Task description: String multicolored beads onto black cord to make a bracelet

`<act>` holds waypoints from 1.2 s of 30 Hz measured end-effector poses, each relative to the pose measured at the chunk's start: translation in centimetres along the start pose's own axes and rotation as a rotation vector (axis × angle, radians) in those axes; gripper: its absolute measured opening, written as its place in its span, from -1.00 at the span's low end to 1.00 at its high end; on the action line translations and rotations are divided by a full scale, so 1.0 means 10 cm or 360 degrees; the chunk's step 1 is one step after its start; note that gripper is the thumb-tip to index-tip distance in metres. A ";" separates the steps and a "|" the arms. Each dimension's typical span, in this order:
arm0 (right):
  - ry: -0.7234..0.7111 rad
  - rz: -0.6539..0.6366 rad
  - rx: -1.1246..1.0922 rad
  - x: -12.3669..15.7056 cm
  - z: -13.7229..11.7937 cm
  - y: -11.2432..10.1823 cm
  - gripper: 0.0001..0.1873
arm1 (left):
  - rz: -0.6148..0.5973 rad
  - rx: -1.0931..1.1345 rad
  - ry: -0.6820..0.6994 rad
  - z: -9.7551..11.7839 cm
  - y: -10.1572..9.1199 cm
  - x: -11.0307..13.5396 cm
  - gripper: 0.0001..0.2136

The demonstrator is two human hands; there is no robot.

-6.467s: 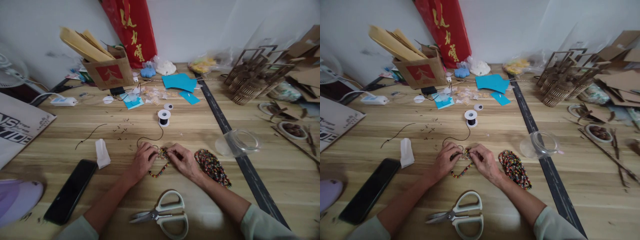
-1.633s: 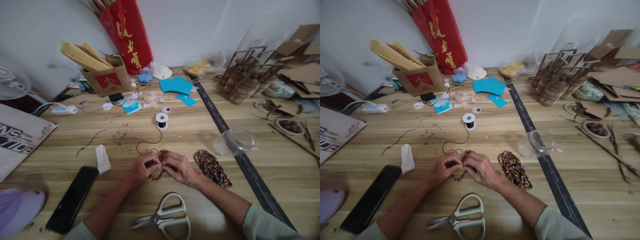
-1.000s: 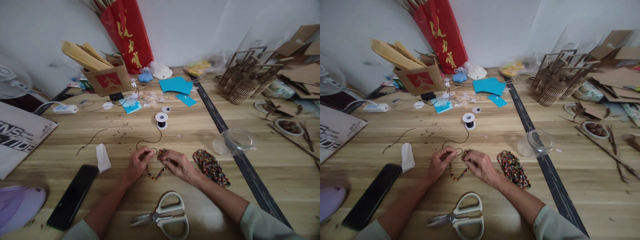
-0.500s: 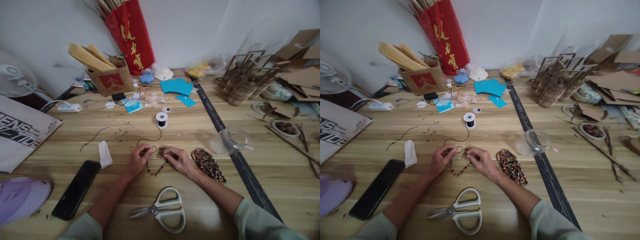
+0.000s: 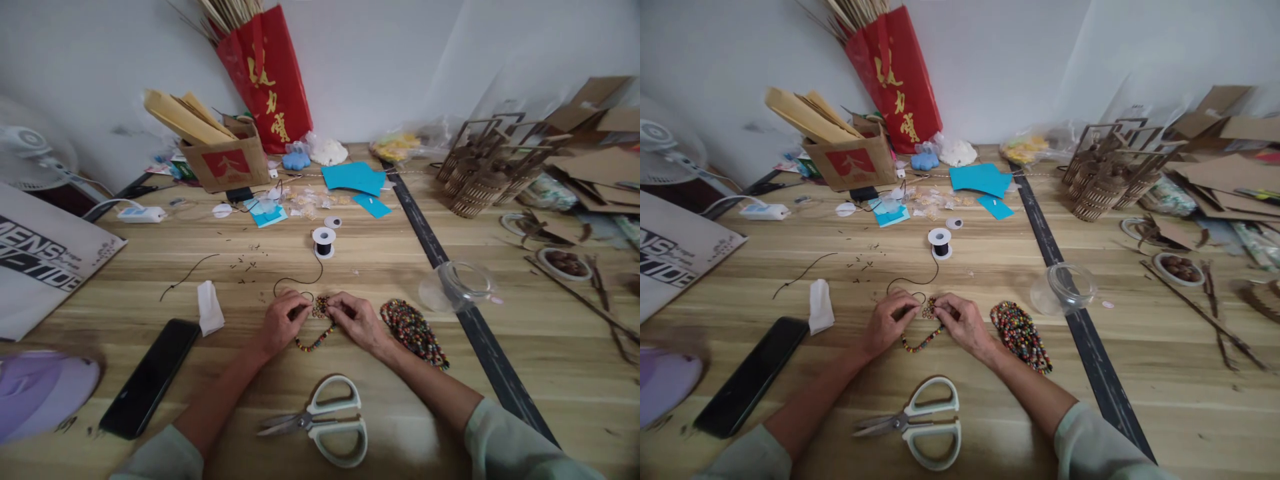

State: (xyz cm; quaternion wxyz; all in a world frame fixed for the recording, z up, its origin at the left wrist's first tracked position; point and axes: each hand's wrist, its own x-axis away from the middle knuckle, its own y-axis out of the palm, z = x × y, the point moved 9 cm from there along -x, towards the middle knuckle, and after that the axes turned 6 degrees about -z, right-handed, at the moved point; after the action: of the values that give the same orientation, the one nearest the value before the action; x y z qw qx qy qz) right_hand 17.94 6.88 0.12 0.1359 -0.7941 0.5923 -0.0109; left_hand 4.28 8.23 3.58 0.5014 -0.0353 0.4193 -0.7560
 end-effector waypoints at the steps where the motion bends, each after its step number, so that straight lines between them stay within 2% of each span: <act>1: -0.0004 0.0008 -0.0006 0.00 0.00 0.00 -0.81 | -0.0001 -0.0021 0.0028 0.02 0.00 0.00 -0.89; 11: 0.0027 0.0035 0.0021 0.00 0.02 -0.03 -0.77 | -0.0041 -0.0085 0.0066 0.00 0.05 0.02 -0.94; 36: 0.0088 0.0012 0.0043 0.00 0.02 -0.03 -0.76 | -0.0203 -0.0230 0.0062 -0.06 0.16 0.03 -0.92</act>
State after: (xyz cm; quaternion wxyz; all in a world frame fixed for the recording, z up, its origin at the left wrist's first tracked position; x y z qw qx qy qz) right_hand 18.23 7.01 -0.02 0.1303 -0.7893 0.5987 -0.0404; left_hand 5.05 8.08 2.00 0.4401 -0.0832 0.4793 -0.7548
